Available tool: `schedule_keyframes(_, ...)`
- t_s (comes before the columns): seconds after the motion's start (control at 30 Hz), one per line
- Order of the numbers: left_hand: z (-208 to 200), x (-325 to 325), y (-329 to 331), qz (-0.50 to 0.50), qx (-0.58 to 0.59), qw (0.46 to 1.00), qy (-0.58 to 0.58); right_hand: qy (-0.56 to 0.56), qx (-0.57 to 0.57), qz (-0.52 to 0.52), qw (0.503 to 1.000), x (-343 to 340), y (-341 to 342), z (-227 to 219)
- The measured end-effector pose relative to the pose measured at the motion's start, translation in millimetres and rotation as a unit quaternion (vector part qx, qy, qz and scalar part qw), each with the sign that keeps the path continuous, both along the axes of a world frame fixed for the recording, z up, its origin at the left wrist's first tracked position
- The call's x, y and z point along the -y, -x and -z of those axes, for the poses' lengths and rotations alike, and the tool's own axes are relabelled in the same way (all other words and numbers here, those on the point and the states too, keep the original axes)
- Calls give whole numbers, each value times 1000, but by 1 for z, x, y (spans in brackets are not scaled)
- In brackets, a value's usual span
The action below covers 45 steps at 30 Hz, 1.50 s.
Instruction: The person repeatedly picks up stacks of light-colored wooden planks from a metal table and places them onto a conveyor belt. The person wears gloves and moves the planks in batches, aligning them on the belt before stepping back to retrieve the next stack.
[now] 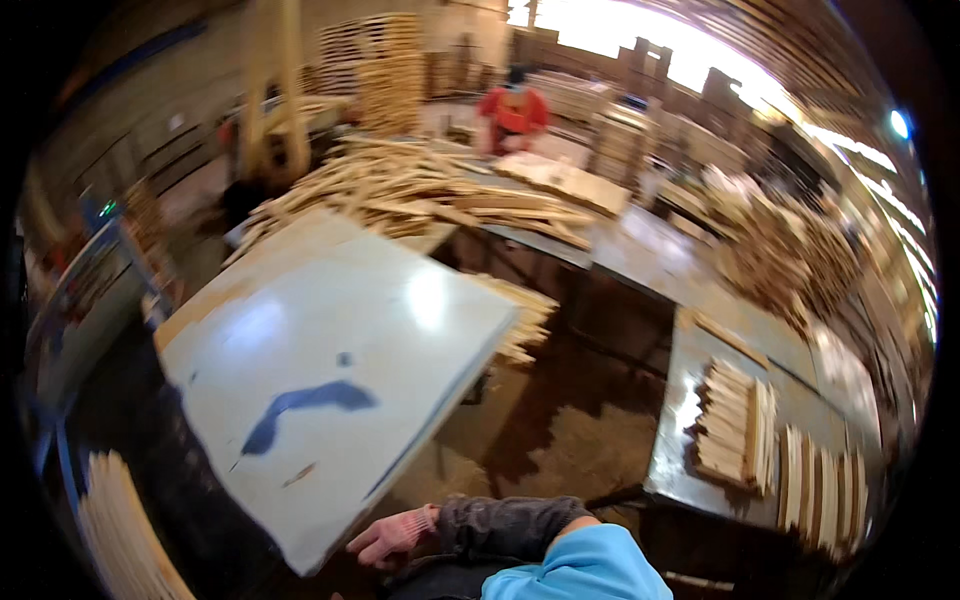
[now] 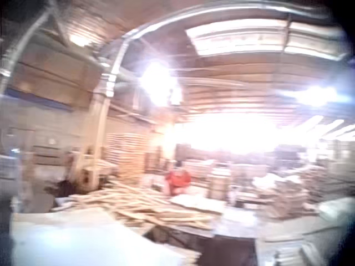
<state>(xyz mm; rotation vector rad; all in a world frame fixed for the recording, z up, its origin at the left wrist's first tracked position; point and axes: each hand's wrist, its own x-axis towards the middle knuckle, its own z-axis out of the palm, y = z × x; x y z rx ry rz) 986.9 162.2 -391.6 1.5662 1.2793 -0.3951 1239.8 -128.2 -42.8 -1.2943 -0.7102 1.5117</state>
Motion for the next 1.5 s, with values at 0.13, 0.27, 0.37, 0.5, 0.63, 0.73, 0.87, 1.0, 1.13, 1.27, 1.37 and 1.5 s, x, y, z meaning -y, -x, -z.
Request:
schedule_keyframes(0.13,-12,110,-88,227,-32,972,-59,48,-222,324,919,213,-21,27)
schedule_keyframes(0.27,-18,226,-177,405,-37,907,-113,102,-239,504,824,372,11,53)
schedule_keyframes(0.37,-26,291,-246,457,-34,880,-124,48,-247,612,750,434,44,60)
schedule_keyframes(0.5,-29,343,-336,497,-38,852,-157,-88,-378,663,641,480,47,75)
schedule_keyframes(0.63,-13,399,-397,393,-81,916,-16,-144,-432,692,560,523,26,101)
schedule_keyframes(0.73,3,442,-427,524,-46,848,-62,-152,-410,724,534,558,7,129)
schedule_keyframes(0.87,23,498,-498,776,34,629,-26,-54,-351,796,491,626,-21,167)
schedule_keyframes(1.0,34,568,-596,639,-124,757,53,99,-394,844,350,703,-44,186)
schedule_keyframes(1.13,20,661,-695,641,-75,763,47,16,-398,871,289,759,-77,174)
schedule_keyframes(1.27,-13,769,-775,569,-86,812,97,82,-341,895,277,805,-137,152)
schedule_keyframes(1.37,-31,849,-820,665,1,741,90,45,-328,894,301,857,-177,149)
schedule_keyframes(1.5,-46,937,-840,877,152,442,-112,-48,-322,906,271,948,-242,156)
